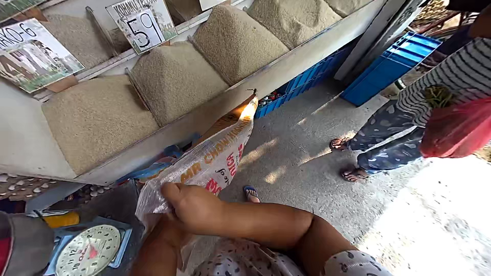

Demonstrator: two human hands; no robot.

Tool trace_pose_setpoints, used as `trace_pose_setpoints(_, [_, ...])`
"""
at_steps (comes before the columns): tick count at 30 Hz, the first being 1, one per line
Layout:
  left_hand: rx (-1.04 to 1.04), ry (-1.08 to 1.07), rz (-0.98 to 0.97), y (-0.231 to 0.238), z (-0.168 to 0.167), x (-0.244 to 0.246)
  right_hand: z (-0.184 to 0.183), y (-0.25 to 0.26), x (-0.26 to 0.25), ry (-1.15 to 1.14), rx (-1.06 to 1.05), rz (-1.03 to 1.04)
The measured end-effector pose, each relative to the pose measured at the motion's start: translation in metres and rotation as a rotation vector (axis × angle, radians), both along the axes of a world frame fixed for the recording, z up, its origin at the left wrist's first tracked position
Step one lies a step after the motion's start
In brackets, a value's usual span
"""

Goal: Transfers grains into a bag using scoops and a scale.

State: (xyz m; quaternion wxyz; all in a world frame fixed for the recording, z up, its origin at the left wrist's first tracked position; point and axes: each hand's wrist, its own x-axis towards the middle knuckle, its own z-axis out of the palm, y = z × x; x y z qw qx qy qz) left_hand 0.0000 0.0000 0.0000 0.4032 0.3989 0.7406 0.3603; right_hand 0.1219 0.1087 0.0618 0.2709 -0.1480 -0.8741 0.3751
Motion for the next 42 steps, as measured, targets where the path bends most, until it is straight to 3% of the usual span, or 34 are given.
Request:
trace_pose_setpoints(1, [-0.193, 0.125, -0.152, 0.028, 0.004, 0.005, -0.007, 0.018, -0.007, -0.108, -0.039, -0.060])
trace_pose_setpoints(2, [-0.281, 0.212, -0.232, 0.056, -0.012, 0.009, -0.019, 0.035, -0.015, -0.208, -0.074, -0.117])
trace_pose_setpoints(4, [-0.010, 0.337, -0.067, 0.091, -0.105, 0.007, -0.055, 0.068, -0.029, -0.341, -0.154, -0.215])
trace_pose_setpoints(5, [0.068, 0.376, -0.015, 0.092, -0.147, -0.002, -0.075, 0.083, -0.034, -0.392, -0.193, -0.256])
trace_pose_setpoints(6, [-0.012, 0.358, -0.020, 0.084, -0.167, -0.013, -0.092, 0.098, -0.037, -0.449, -0.239, -0.295])
trace_pose_setpoints(8, [-0.121, 0.294, -0.003, 0.056, -0.183, -0.025, -0.126, 0.122, -0.040, -0.558, -0.303, -0.348])
trace_pose_setpoints(11, [-0.059, 0.260, 0.090, 0.019, -0.196, -0.030, -0.176, 0.151, -0.050, -0.606, -0.319, -0.370])
trace_pose_setpoints(14, [-0.091, 0.234, 0.165, -0.001, -0.190, -0.025, -0.201, 0.165, -0.064, -0.604, -0.326, -0.356])
trace_pose_setpoints(19, [-0.264, 0.120, 0.299, 0.000, -0.169, -0.021, -0.213, 0.184, -0.086, -0.664, -0.332, -0.227])
trace_pose_setpoints(27, [-0.052, 0.130, 0.444, 0.012, -0.157, -0.018, -0.190, 0.233, -0.122, -0.578, -0.249, -0.051])
trace_pose_setpoints(33, [0.321, 0.227, 0.508, 0.025, -0.146, -0.023, -0.179, 0.273, -0.139, -0.636, -0.249, -0.037])
trace_pose_setpoints(42, [0.318, 0.315, 0.864, -0.023, -0.058, -0.013, -0.190, 0.324, -0.136, -0.631, -0.234, -0.115])
